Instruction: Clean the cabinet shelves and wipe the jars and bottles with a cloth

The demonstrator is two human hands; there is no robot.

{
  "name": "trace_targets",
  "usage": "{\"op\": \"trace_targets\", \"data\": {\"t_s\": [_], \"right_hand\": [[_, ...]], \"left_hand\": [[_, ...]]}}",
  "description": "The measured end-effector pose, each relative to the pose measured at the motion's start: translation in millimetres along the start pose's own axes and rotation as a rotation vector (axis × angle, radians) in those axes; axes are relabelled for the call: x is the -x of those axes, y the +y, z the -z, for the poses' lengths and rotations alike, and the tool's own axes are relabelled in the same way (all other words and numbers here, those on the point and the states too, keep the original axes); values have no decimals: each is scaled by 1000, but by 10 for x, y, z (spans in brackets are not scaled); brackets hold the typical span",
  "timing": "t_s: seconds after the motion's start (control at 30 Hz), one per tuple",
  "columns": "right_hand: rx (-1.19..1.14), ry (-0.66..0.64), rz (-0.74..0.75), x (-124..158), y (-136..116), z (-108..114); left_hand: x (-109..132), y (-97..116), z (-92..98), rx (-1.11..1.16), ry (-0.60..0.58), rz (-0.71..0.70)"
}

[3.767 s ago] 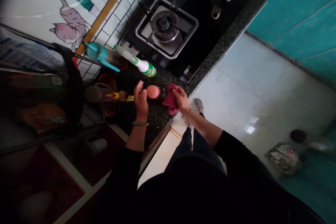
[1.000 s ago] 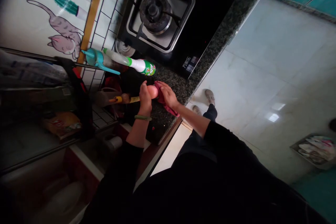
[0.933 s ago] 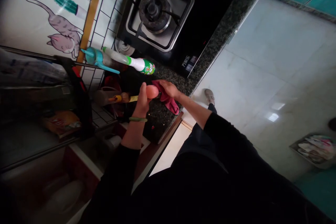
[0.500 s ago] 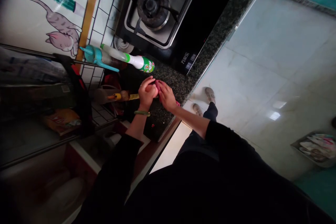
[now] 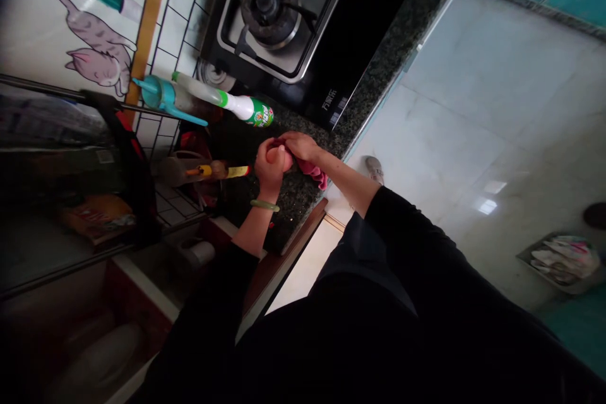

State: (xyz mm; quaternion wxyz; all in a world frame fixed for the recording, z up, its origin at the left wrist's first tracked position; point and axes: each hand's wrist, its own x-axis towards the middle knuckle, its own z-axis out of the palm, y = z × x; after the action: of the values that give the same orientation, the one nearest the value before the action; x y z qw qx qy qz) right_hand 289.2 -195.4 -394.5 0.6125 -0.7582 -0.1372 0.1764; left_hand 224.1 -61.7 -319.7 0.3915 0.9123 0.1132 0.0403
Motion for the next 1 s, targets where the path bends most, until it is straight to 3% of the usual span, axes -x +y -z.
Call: {"op": "trace_targets", "data": {"t_s": [0.07,0.2,0.3,0.4,0.5,0.57,0.67,0.77,0.83,0.9,1.0], "right_hand": [[-42,140,42,247,-43,-149],[-103,555,-4,1079,-310,-853],[-119,638,-86,1347,-457,-1188],[-77,613,-92,1070,-428,-975],[-38,418,-49,662,-316,-528],[-43,354,-37,614,-292,-435],[-97,513,-17,950,-371,-775],[-181,544,-64,1314,-461,-1225],[-208,531,-46,1322,-455,-1270],[-199,526,9,1122,-391,-1055],[-158,458,66,624,-242,-456]], "left_hand": [[-2,9,-41,30,49,-1],[10,23,-84,86,59,35],[15,28,-67,84,41,63],[2,21,-58,79,32,63],[-14,22,-91,69,54,67],[-16,37,-119,71,83,78],[-9,66,-132,97,111,90],[-20,66,-121,81,90,82],[-46,38,-125,41,109,92],[-83,-9,-140,6,141,120],[-157,-80,-134,-15,121,170]]}}
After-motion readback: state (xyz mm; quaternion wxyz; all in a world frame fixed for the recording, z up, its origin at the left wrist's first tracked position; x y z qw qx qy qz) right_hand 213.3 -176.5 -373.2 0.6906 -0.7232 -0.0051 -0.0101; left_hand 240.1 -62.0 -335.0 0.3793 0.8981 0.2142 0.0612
